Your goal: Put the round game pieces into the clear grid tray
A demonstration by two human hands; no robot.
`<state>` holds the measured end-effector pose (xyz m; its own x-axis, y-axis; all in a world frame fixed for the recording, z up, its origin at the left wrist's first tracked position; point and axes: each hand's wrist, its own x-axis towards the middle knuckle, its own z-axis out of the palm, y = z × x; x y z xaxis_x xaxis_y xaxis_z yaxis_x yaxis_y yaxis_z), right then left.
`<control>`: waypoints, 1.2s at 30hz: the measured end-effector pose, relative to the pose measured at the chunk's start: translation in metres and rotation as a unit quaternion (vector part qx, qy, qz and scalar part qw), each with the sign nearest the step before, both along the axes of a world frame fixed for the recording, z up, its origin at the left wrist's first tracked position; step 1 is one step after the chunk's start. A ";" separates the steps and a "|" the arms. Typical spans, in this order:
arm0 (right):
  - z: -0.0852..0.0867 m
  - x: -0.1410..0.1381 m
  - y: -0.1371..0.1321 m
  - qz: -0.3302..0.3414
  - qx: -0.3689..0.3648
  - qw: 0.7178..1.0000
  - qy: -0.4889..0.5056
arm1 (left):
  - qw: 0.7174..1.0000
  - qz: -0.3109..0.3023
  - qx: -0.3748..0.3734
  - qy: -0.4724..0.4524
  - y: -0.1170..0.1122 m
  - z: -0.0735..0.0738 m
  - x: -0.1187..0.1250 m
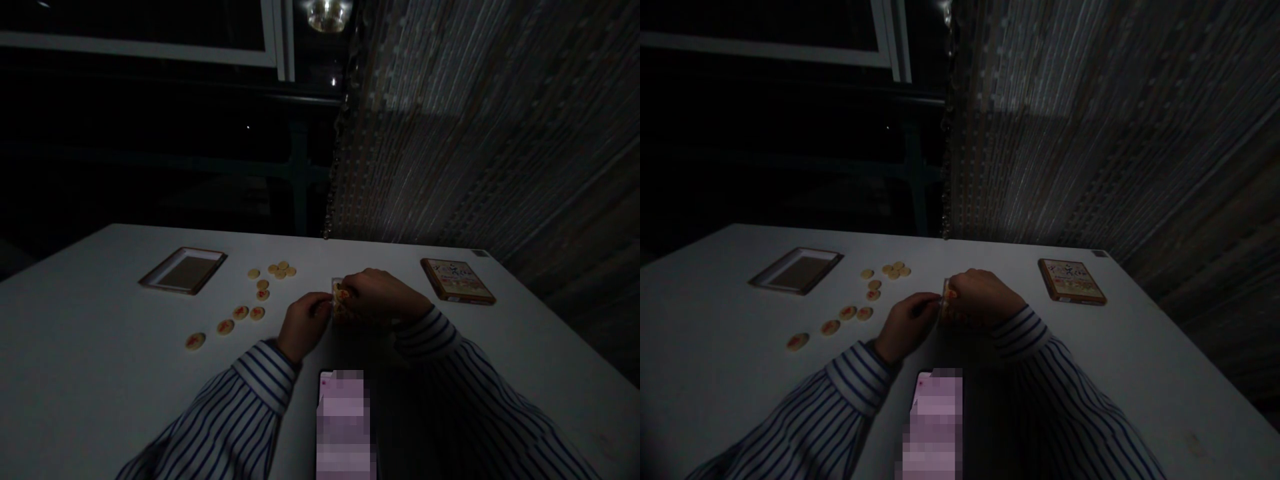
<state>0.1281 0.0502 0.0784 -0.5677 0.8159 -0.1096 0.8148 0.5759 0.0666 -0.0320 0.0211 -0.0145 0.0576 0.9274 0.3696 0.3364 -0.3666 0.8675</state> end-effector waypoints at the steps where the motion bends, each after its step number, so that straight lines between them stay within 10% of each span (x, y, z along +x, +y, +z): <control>1: -0.002 0.001 0.001 0.002 -0.001 1.000 -0.002 | 1.000 -0.005 0.005 0.004 0.000 0.000 0.000; 36: -0.012 0.003 0.005 0.016 -0.057 0.998 0.001 | 0.995 -0.012 0.044 0.088 -0.002 0.003 0.000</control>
